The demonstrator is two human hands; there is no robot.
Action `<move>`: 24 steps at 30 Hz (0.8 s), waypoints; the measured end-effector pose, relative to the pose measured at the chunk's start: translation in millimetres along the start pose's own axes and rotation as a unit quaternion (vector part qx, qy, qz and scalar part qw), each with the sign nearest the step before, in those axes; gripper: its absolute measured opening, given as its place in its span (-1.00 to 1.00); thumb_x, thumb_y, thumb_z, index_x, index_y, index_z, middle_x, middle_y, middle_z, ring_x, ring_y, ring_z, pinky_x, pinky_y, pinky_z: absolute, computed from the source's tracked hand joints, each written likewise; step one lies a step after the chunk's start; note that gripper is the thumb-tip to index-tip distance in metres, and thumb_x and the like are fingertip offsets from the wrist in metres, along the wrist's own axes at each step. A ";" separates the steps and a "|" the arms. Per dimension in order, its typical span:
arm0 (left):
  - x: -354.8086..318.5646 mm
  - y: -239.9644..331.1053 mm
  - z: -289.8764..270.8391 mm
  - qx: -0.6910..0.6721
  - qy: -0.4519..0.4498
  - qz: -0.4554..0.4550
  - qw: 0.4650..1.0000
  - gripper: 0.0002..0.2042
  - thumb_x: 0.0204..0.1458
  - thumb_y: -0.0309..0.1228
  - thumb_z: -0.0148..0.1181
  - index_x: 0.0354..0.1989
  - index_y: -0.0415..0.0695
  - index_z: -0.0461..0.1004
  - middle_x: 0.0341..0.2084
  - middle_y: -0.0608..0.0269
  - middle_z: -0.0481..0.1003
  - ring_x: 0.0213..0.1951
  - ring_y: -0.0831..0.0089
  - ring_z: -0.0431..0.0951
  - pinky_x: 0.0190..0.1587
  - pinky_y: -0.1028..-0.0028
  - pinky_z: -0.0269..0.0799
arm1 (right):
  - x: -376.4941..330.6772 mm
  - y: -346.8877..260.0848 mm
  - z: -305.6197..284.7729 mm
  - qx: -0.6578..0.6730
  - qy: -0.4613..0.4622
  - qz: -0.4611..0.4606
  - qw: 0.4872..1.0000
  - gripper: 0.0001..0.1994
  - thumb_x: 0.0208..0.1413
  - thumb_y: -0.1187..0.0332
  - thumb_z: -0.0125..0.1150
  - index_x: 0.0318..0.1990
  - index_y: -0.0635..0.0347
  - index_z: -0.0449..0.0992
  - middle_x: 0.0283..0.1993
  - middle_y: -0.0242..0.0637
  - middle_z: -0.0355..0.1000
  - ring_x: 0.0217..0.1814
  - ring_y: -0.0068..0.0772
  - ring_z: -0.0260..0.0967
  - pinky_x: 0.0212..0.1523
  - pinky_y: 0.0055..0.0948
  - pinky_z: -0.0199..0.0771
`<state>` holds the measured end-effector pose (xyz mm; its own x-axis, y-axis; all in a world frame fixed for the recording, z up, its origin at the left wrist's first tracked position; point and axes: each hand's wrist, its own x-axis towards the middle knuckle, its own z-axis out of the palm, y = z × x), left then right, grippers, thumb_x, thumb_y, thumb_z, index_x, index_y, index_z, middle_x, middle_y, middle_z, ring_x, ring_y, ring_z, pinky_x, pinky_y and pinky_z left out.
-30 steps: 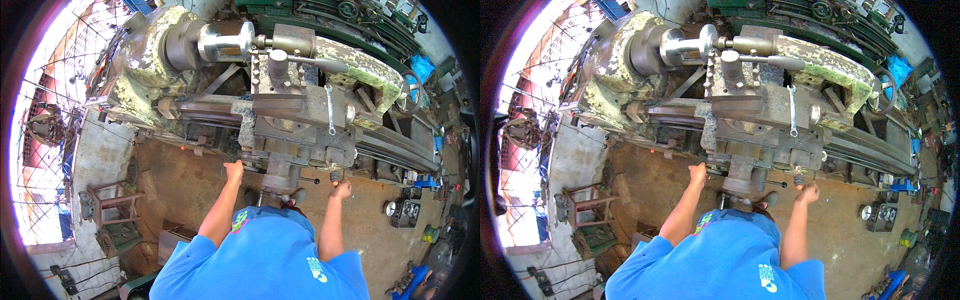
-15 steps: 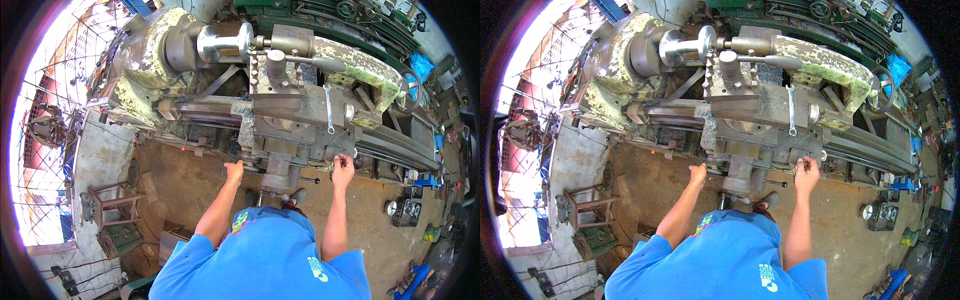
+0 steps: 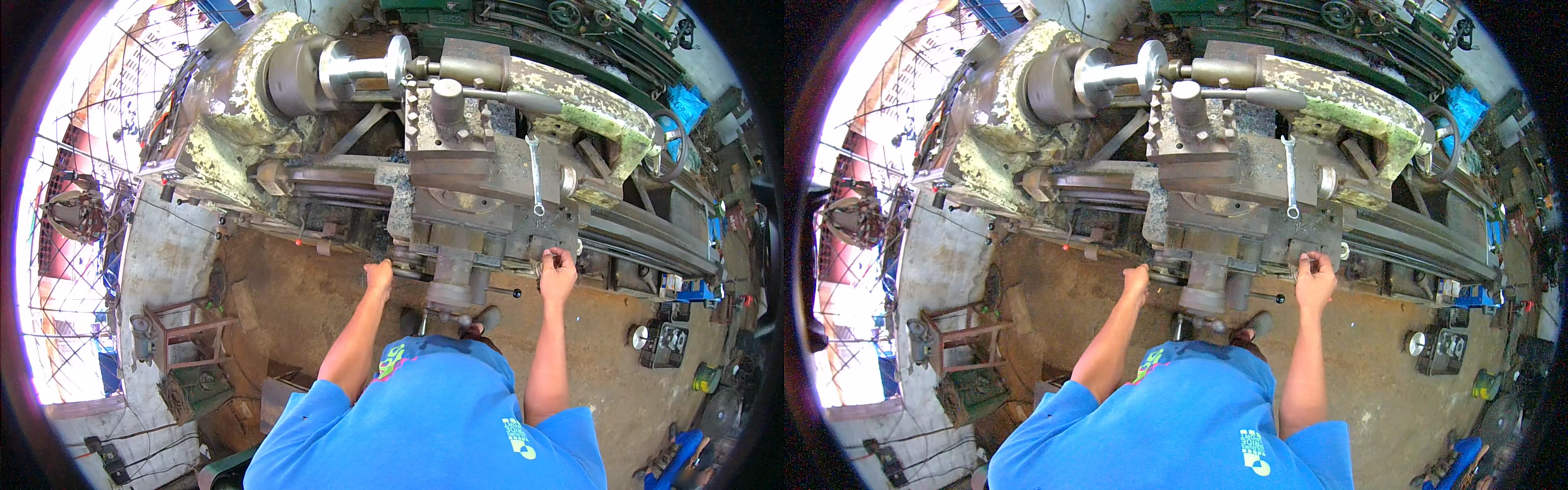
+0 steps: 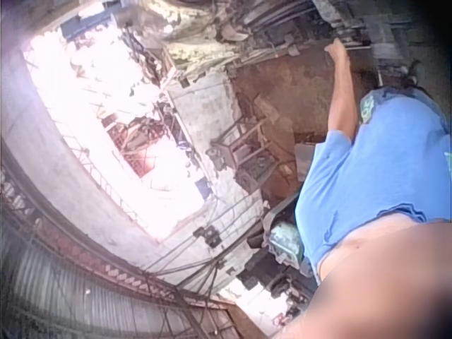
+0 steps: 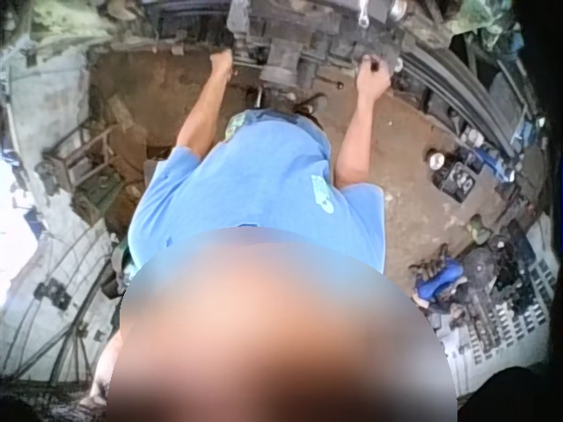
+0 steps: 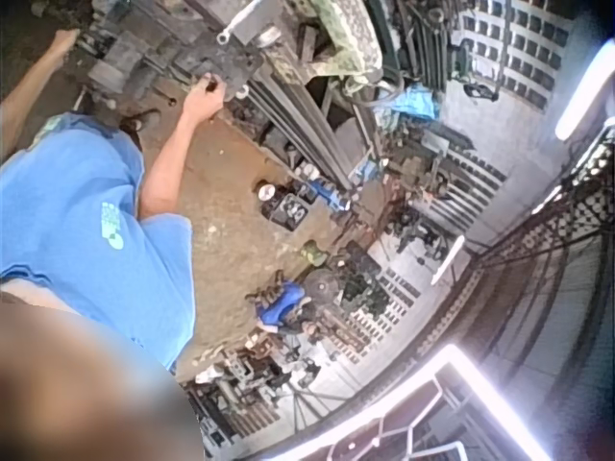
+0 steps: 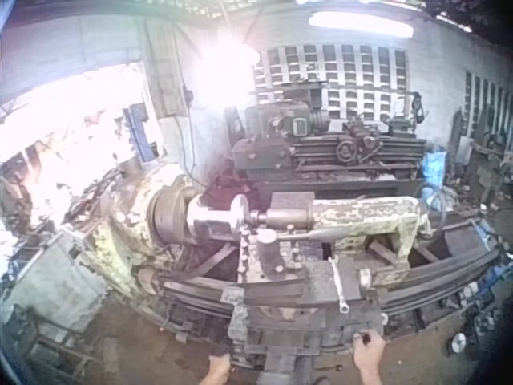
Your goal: The person operates a metal lathe, turning the cross-slide and compound handwheels to position the cutting tool against a rotating cylindrical workpiece. Metal shavings are produced as the tool engages the workpiece. The person repeatedly advances and retracts the tool while making small adjustments.
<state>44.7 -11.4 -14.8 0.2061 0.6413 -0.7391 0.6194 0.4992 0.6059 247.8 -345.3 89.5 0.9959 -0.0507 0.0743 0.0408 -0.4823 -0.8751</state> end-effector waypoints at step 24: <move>5.4 -5.2 2.3 -0.016 0.014 0.001 1.000 -0.25 0.08 -0.28 0.11 0.29 -0.56 -0.06 0.16 -0.40 0.30 0.21 0.00 0.36 0.20 0.26 0.27 | 0.3 2.9 0.2 -0.005 0.019 0.001 1.000 -0.85 0.09 0.36 0.31 -0.27 0.25 0.58 -0.55 -0.41 0.39 -0.51 -0.58 0.26 -0.44 -0.47 0.30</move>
<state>44.3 -11.9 -22.6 0.1858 0.6576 -0.7301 0.5951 0.5160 0.6162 248.2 -346.5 86.9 0.9922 -0.0846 0.0911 0.0379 -0.4915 -0.8700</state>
